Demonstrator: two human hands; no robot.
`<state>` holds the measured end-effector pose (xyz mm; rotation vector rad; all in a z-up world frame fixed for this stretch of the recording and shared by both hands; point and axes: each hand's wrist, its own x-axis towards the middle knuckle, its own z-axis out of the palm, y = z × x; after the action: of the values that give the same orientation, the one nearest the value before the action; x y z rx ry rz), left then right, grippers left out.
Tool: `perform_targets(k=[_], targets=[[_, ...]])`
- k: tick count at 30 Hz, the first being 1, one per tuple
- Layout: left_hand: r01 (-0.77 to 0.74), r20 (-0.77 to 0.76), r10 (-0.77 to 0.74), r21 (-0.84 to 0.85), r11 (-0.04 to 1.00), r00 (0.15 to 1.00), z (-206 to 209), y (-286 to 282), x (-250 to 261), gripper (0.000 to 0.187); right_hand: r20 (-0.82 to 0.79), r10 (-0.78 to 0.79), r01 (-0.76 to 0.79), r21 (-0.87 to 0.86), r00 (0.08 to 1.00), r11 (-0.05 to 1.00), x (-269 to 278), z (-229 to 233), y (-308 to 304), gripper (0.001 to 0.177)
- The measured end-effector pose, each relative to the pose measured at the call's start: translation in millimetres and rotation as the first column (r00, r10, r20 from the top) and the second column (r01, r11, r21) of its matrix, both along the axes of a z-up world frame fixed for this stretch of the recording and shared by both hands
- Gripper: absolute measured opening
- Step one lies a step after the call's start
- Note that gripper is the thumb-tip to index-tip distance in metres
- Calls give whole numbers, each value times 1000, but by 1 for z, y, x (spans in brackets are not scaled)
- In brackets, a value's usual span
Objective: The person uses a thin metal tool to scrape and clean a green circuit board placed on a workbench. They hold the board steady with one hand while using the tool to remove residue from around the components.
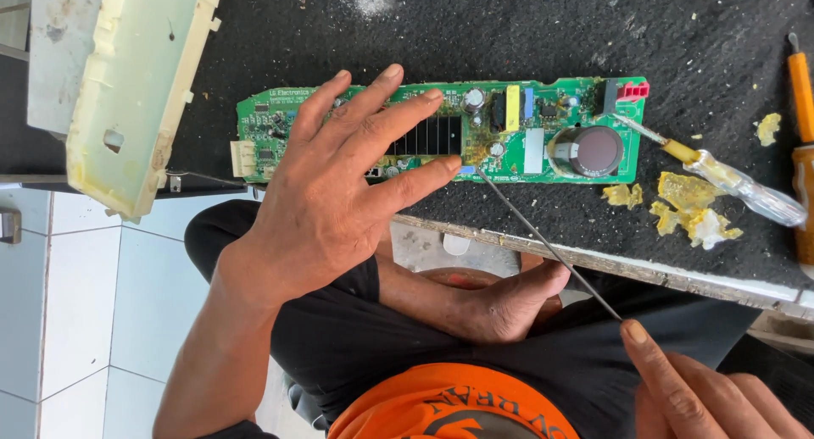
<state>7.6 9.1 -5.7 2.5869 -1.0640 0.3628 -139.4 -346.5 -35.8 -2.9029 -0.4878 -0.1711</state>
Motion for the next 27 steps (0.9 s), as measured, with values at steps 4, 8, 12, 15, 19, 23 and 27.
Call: perform_targets(k=[4,8,12,15,19,23,27], targets=[[3,-22,-3,-3,1000,1000,-1,0,0,39,-18,20,-20,-22,1000,1000,-4,-6,-4,56],[-5,24,5,0,1000,1000,0,-2,1,29,-17,27,-28,-37,999,999,-7,-15,-7,57],[-3,40,2,15,1000,999,-1,-1,3,25,37,67,-67,10,997,998,-6,-28,-11,56],[0,30,-1,33,999,1000,0,-1,4,23,113,54,-51,-32,992,998,-15,-41,-8,52],[7,-8,-7,27,1000,1000,2,-1,4,27,190,87,-89,2,978,996,-11,-39,0,53],[6,-15,-6,38,999,1000,3,0,4,26,32,29,-33,126,999,992,2,-14,20,40],[-1,-23,2,46,999,1000,-1,1,2,27,-19,-23,25,103,1000,994,2,-5,30,39]])
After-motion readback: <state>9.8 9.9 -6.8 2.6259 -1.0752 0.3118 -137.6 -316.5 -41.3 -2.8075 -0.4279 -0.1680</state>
